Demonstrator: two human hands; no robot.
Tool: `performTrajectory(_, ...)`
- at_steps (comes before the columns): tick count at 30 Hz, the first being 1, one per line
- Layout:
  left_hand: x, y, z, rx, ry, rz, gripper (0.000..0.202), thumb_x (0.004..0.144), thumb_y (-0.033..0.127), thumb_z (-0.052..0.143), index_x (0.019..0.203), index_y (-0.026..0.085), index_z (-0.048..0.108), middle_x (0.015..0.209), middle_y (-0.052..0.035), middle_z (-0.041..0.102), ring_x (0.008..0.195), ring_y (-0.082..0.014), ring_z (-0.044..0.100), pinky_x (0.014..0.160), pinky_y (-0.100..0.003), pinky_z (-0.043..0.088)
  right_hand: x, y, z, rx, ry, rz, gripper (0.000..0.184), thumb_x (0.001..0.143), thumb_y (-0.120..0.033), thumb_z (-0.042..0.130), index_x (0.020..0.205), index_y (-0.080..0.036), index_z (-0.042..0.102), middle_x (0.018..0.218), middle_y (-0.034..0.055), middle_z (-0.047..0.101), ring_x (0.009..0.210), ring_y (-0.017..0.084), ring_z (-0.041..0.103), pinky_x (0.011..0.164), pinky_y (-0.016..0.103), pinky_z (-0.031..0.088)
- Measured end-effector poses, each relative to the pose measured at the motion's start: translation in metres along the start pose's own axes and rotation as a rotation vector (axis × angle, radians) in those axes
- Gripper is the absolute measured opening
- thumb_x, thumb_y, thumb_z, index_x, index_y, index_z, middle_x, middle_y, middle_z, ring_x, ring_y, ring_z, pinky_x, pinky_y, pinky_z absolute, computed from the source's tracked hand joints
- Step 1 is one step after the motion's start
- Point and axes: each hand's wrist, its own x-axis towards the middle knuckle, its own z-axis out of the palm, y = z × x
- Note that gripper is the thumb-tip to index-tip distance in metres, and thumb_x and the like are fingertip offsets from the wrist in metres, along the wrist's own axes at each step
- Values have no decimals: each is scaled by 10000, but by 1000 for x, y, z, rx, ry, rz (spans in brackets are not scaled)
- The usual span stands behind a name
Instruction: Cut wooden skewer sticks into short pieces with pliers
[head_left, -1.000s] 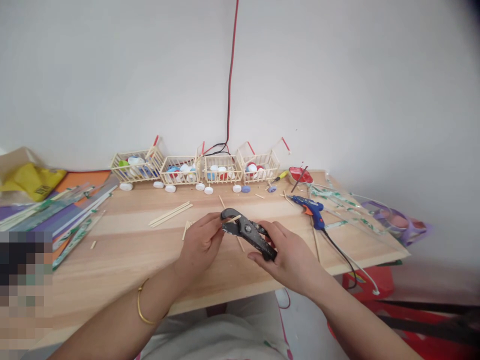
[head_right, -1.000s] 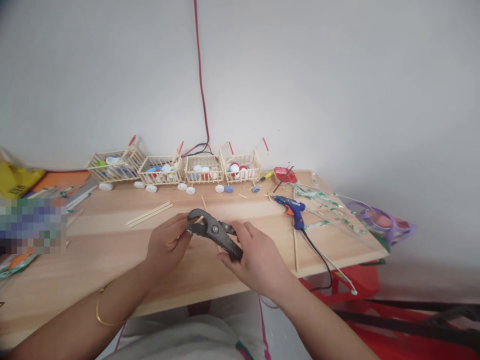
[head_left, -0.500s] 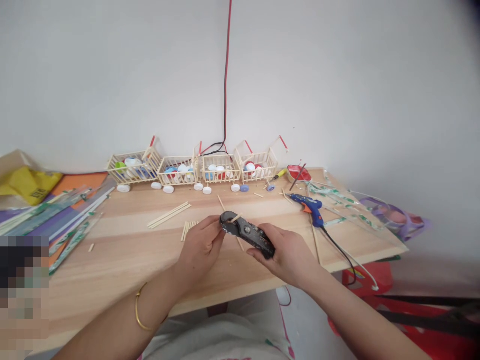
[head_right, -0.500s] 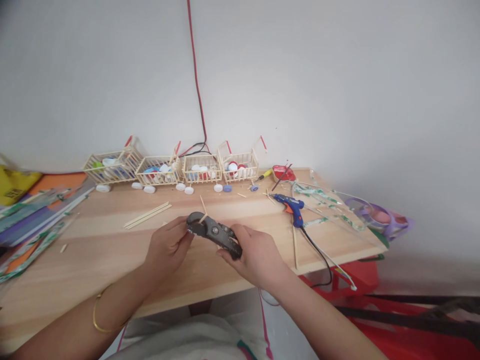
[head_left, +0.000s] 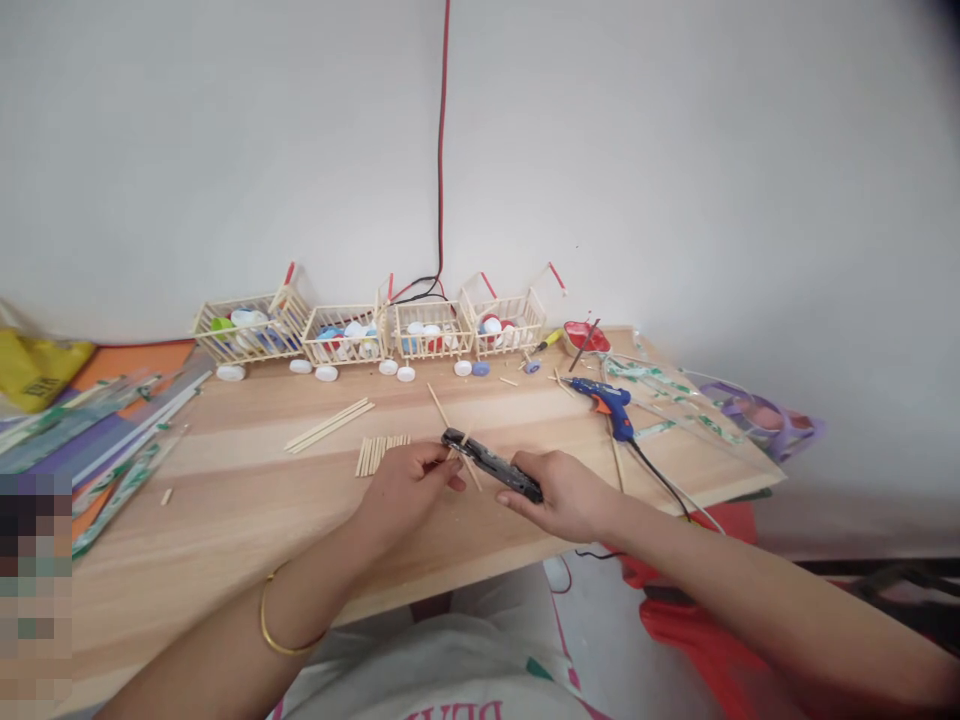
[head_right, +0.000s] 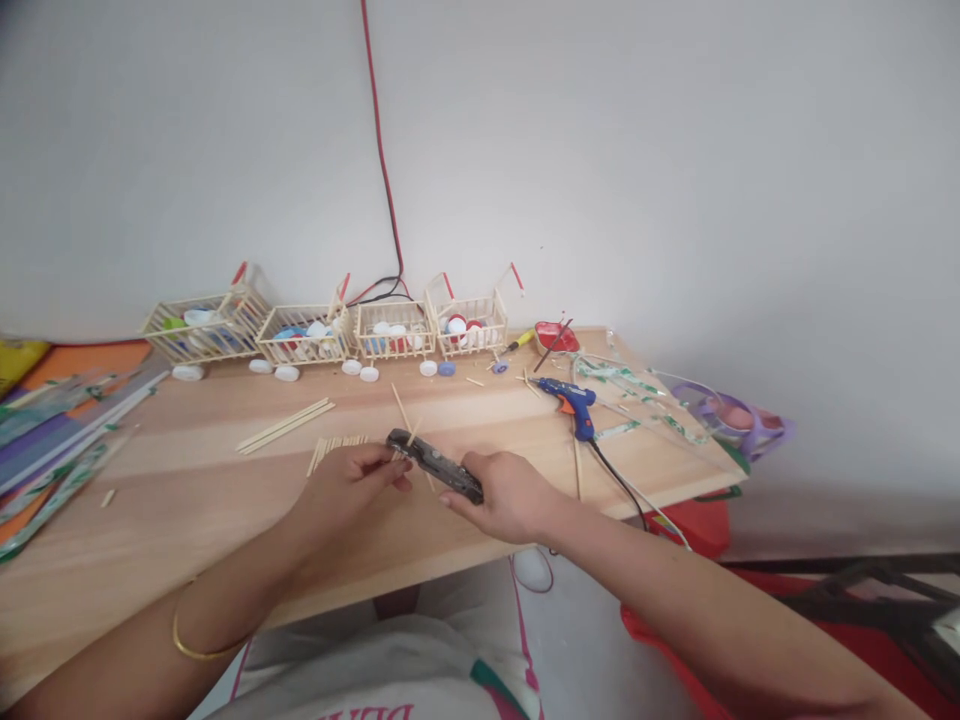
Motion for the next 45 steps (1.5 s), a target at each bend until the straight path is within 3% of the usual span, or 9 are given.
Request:
performTrajectory(7,0,-1,2,32,-83,-57,298,801,355,481,694,168,687,664,-8,690,620,-166,582,582,-245,359,2,6,3,45,-99,-14,331,847,-481,448,776,-173,543,699,46,614,581,129,518,514,215,297)
performTrajectory(19,0,0,3,-11,-67,-41,261,802,322,479,717,172,674,671,-1,690,664,-168,612,626,-241,385,4,6,-5,-65,-91,-66,417,851,-558,395,845,-175,561,757,65,622,649,157,536,550,229,300)
performTrajectory(25,0,0,3,79,-41,-19,287,813,283,451,649,169,657,653,-8,670,653,-161,596,629,-243,370,7,9,2,-46,-84,-75,432,876,-537,355,774,-166,551,697,55,606,596,138,511,543,230,302)
performTrajectory(32,3,-6,5,157,-56,-30,306,812,283,434,600,176,627,605,-2,634,606,-150,563,599,-242,351,13,14,15,-53,-96,-85,379,878,-474,391,787,-160,583,740,74,639,685,159,570,604,233,346)
performTrajectory(45,9,-11,5,133,-73,-61,246,772,259,437,578,174,562,583,1,625,582,-142,565,584,-237,359,18,9,11,-68,-133,-29,373,877,-450,406,792,-153,616,763,87,662,672,159,586,579,223,348)
